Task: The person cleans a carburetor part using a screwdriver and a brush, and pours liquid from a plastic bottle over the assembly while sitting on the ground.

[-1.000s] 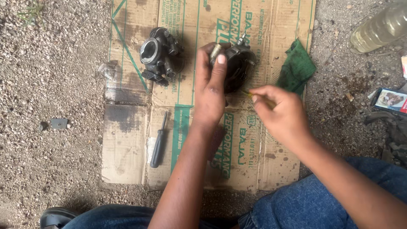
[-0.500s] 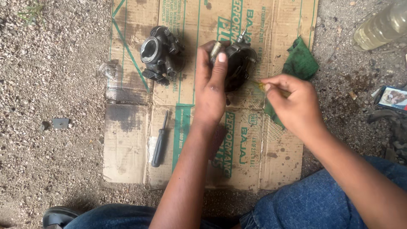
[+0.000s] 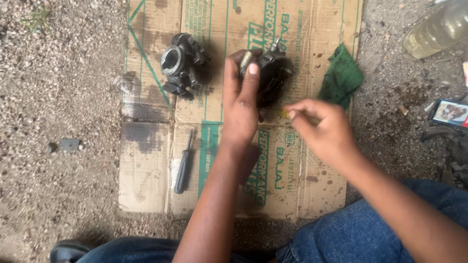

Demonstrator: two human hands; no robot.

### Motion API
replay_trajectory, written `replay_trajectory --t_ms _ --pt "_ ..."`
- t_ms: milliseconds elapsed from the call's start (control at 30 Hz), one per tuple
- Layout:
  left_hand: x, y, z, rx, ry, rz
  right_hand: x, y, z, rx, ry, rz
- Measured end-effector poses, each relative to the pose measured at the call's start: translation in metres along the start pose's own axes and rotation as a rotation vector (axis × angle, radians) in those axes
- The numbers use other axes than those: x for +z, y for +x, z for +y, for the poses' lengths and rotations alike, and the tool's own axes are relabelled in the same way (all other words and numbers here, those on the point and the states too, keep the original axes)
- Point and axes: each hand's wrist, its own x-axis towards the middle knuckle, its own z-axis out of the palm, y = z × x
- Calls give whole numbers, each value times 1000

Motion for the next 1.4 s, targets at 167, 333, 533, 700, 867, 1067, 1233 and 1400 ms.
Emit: replay_trajectory --t_ms 167,333,533,700,867,1067,1233,1400 --pt "1 0 5 -28 16 4 -11 12 -7 200 -152 68" --pt "-1 0 1 -42 30 6 1 2 -12 217 -156 -11" --pt "-1 3 -3 -46 37 11 -7 10 -8 184 -211 43" --pt "-3 1 -6 -34 13 4 -8 8 3 -92 -173 108" --pt "-6 5 -5 4 207 16 -31 9 0 160 54 157" --pt "-20 8 -25 -37 305 122 -97 -3 0 173 643 485" --pt "-5 3 -6 -135 269 215 -105 -27 13 441 1028 626" --pt "53 -4 54 -179 -23 155 -49 -30 33 650 803 453"
